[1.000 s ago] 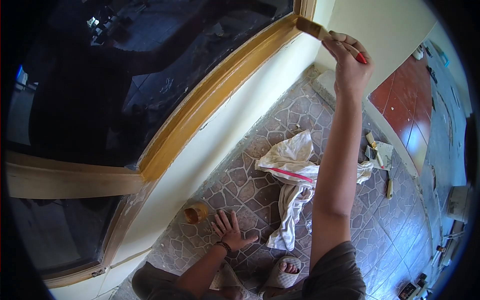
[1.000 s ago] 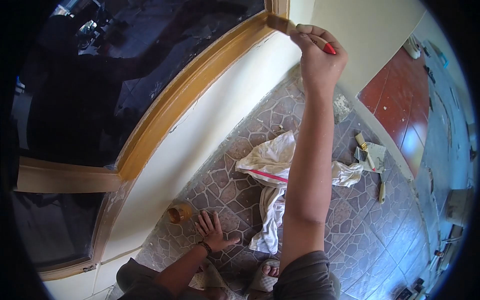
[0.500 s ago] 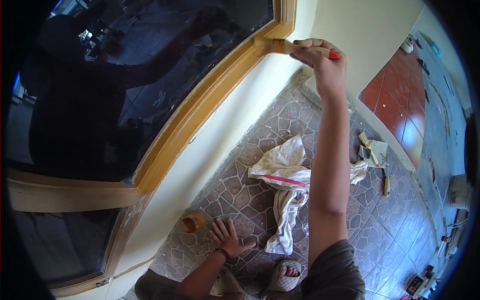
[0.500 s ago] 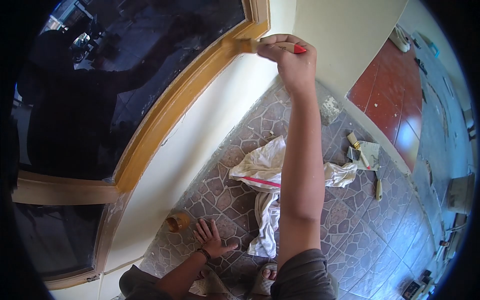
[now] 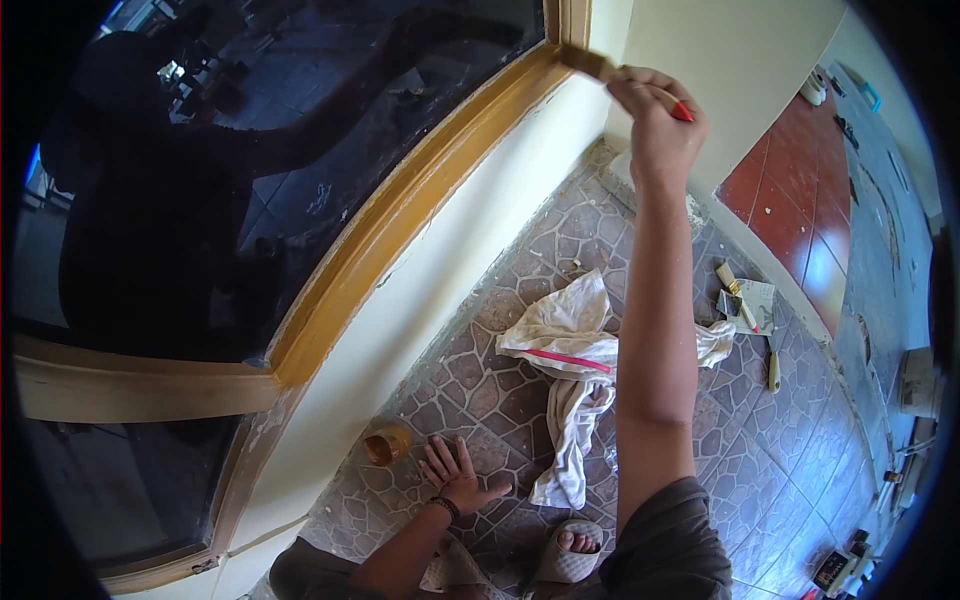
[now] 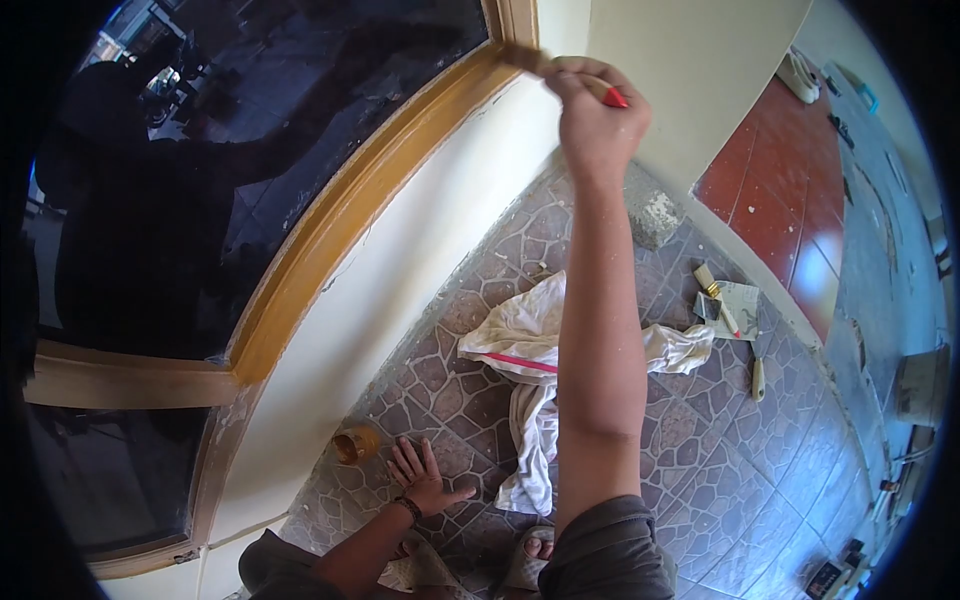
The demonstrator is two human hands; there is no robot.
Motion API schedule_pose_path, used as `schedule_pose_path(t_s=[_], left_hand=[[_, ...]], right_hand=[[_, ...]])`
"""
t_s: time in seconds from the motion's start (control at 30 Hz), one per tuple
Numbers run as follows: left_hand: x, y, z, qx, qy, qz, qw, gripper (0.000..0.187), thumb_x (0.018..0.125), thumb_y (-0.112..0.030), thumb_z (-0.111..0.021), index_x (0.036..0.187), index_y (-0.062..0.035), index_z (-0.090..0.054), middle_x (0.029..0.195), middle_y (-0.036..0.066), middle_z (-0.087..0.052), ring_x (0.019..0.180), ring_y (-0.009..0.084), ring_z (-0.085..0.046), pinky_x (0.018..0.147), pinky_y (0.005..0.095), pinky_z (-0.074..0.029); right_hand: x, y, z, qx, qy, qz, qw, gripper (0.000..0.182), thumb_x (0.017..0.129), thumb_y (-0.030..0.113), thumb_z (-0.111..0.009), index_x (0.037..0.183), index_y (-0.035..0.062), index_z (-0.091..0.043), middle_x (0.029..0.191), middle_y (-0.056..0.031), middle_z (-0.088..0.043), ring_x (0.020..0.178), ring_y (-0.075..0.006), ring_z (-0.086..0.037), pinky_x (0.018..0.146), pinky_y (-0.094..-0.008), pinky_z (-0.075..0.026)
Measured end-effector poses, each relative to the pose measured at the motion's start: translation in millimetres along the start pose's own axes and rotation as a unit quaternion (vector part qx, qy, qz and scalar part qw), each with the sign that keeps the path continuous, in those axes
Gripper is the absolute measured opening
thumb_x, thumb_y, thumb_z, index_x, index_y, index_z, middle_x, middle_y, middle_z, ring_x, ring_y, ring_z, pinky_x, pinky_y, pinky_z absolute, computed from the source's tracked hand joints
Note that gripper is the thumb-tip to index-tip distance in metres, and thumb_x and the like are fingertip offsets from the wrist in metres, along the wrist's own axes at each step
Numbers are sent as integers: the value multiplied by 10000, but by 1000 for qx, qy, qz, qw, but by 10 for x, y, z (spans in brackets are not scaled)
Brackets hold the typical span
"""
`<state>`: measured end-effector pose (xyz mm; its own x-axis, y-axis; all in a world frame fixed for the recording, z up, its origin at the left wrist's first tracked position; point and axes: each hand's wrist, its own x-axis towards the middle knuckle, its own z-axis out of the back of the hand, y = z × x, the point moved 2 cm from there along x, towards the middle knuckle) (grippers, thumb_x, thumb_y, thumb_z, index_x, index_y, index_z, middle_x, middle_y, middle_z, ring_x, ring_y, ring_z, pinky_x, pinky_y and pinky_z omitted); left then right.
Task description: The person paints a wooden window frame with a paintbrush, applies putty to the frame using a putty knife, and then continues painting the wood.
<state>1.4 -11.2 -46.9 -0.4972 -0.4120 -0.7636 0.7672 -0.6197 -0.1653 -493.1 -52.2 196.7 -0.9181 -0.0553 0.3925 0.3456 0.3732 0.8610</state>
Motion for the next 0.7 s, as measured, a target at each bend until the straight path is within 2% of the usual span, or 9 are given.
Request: schedule_pose_path(t_s=[0.07,0.2,0.27,0.33,0.4,0.47,0.53,0.57,0.7], left_hand=[[-3,-7,-1,-2,5,2,1000,1456,632,-845,-602,1453,22,231,1443,395,303,1321,579,298,1024,715,117],[-2,1,-10,-1,-1,-1,1000,1456,632,-844,-603,1453,22,232,1443,396,301,1321,576,301,1025,713,121],[-10,2,0,-1,-1,-2,1000,1455,633,-843,-603,1452,22,233,1442,396,303,1321,576,302,1024,713,124],[-15,-15,26,-7,6,-1,1000,1456,634,-844,-602,1450,23,237,1441,396,305,1322,573,304,1023,711,129],[-1,-4,-2,-2,4,0,1000,1457,633,-844,-603,1450,23,238,1441,396,306,1323,571,304,1024,710,130],[9,2,-1,2,1,1,1000,1458,633,-843,-603,1449,23,239,1440,396,306,1324,569,304,1024,709,131],[-6,-3,-4,-7,-6,5,1000,1433,637,-840,-600,1473,4,200,1462,372,295,1334,564,294,1024,701,151],[-11,-11,3,-8,-5,5,1000,1433,637,-840,-600,1473,4,200,1462,372,295,1334,564,294,1024,701,151],[1,-12,17,0,8,5,1000,1455,635,-839,-606,1452,25,231,1440,396,307,1323,566,309,1024,707,134]], right_hand=[[49,-55,27,33,-59,19,998,50,783,18,-716,815,-21,-718,767,-49,-702,726,-96,-625,721,-225,-495],[64,-45,-39,-34,16,-15,999,64,778,-19,-694,840,-20,-710,766,-55,-695,717,-105,-643,685,-212,-502],[89,-2,17,107,-7,-34,994,65,769,0,-699,830,-10,-717,759,-48,-693,726,-100,-631,697,-220,-495],[111,-88,22,77,-46,-7,996,86,762,3,-701,843,-24,-711,770,-63,-693,728,-109,-635,708,-226,-502],[87,-89,-46,-9,3,-11,1000,107,753,-8,-717,852,-43,-694,780,-81,-689,718,-121,-643,688,-222,-516],[84,-40,-35,-2,17,-38,999,125,750,-22,-716,864,-61,-682,791,-88,-685,721,-134,-653,686,-222,-529],[71,-18,-3,113,-50,-39,992,133,738,-20,-722,855,-69,-682,787,-85,-679,727,-141,-652,701,-236,-532],[68,-26,-22,104,-77,-20,991,137,736,-29,-717,858,-73,-676,795,-96,-677,730,-155,-658,716,-243,-541],[54,-35,-30,74,4,-67,995,130,741,-36,-709,863,-70,-678,803,-101,-679,738,-154,-660,714,-244,-542]])
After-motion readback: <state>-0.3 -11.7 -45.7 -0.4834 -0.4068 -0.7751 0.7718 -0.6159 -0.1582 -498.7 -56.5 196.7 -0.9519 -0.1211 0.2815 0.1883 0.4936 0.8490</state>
